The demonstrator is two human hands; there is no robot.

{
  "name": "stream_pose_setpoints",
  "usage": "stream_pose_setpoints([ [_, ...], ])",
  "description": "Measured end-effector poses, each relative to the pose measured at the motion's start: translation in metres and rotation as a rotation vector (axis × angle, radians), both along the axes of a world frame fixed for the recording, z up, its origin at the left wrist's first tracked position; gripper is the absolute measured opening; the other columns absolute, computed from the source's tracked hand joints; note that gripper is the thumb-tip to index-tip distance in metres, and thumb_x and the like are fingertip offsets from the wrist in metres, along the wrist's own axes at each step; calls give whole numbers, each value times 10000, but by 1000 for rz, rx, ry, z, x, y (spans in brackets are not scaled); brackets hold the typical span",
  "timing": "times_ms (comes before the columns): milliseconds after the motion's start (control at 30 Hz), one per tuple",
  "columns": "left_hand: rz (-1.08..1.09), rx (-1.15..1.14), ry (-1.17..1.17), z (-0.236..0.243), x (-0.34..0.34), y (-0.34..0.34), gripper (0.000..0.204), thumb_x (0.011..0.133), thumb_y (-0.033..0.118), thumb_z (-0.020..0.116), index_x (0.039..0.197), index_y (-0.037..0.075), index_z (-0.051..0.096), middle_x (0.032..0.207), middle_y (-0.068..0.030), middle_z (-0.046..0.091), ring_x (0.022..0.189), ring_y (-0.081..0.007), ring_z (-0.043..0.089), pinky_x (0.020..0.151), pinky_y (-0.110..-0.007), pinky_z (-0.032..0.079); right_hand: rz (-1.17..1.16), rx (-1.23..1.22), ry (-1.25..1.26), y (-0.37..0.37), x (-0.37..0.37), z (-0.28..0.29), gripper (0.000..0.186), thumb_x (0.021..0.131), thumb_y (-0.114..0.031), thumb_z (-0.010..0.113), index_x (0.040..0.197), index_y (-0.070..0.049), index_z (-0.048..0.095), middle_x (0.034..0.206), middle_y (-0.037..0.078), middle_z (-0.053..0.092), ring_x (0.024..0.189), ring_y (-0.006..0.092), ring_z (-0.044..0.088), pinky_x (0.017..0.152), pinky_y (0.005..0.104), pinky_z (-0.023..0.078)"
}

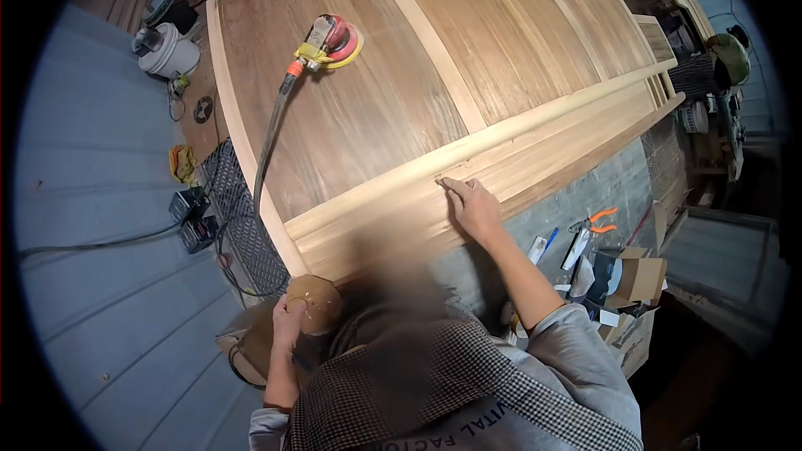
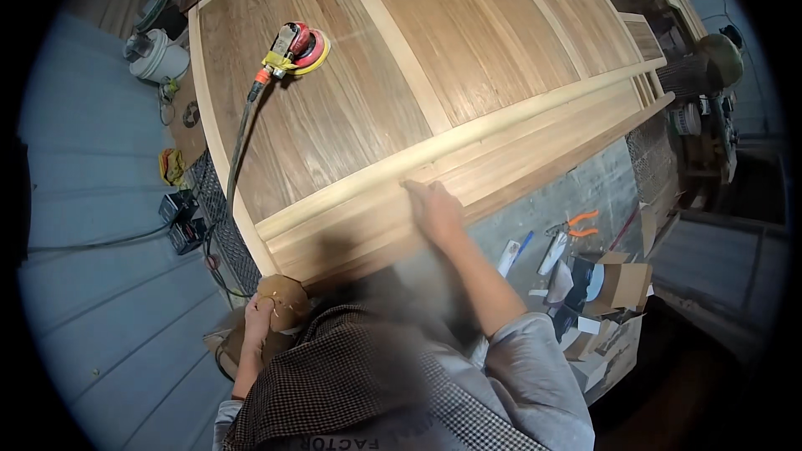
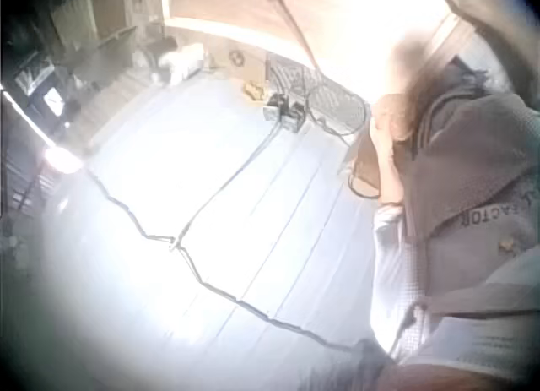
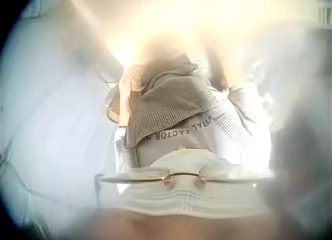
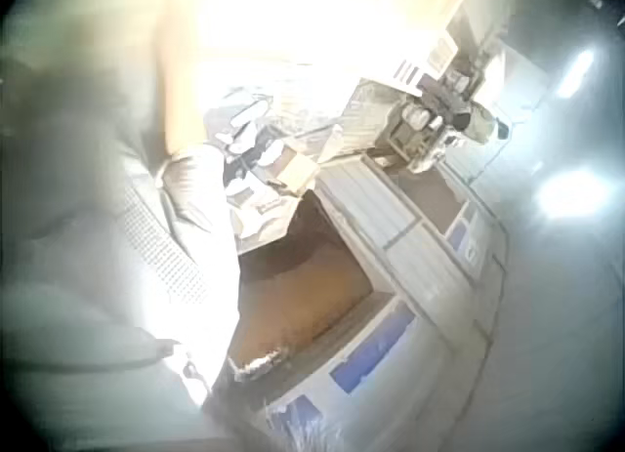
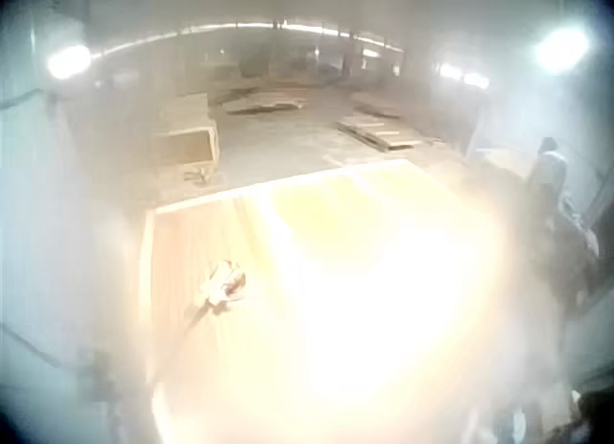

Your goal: The person sands a large wooden door panel using an orbital sander and an air blow gun, then applies wood filler to small gaps using a scraper, and finally wipes the surface with a cloth.

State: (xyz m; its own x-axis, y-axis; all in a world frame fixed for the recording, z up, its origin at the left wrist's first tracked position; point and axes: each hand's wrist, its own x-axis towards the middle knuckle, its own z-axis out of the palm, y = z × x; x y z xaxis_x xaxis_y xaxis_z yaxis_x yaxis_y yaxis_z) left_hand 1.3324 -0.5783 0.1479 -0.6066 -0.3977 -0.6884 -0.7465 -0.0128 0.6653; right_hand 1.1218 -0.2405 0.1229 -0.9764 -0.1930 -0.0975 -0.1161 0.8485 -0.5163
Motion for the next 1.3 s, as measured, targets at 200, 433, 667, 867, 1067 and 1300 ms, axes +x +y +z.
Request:
stream_pose_setpoints([
  [200,-52,-38,7,0,3,-3,198,768,120,532,931,16,577,799,-12,561,711,-87,499,637,-238,428,56,125,-25,-4,-11,2,243,822,-207,484,1027,-257,604,755,138,527,631,329,558,568,437,447],
  [433,-39,-4,-12,-1,3,-3,228,776,119,527,978,24,570,834,-9,568,731,-87,514,654,-244,441,124,116,-19,3,-19,7,241,833,-221,466,1024,-248,611,814,170,552,664,342,570,593,440,461],
  [667,-19,17,-37,4,0,-1,248,774,133,522,993,27,573,866,-3,570,751,-85,516,674,-235,439,122,134,-71,7,-19,4,228,817,-214,498,1005,-238,625,806,165,550,675,342,570,605,443,462],
  [867,-21,35,-1,6,-4,1,252,778,132,497,991,22,573,858,-10,576,735,-90,525,668,-233,443,83,85,-78,9,-22,0,227,824,-232,495,1011,-241,623,815,165,552,689,341,569,607,442,459],
  [1067,-31,-32,-56,10,-7,4,267,769,135,490,991,8,563,863,-28,575,757,-104,525,685,-245,442,76,119,-98,22,-19,9,180,797,-248,559,948,-236,658,742,121,565,688,305,569,609,398,468],
  [1300,-28,14,-47,5,-3,0,297,775,130,457,1020,-9,549,885,-33,573,771,-109,522,696,-239,435,-104,30,-19,40,-27,5,197,800,-221,556,971,-220,654,751,118,569,705,306,563,624,399,456],
])
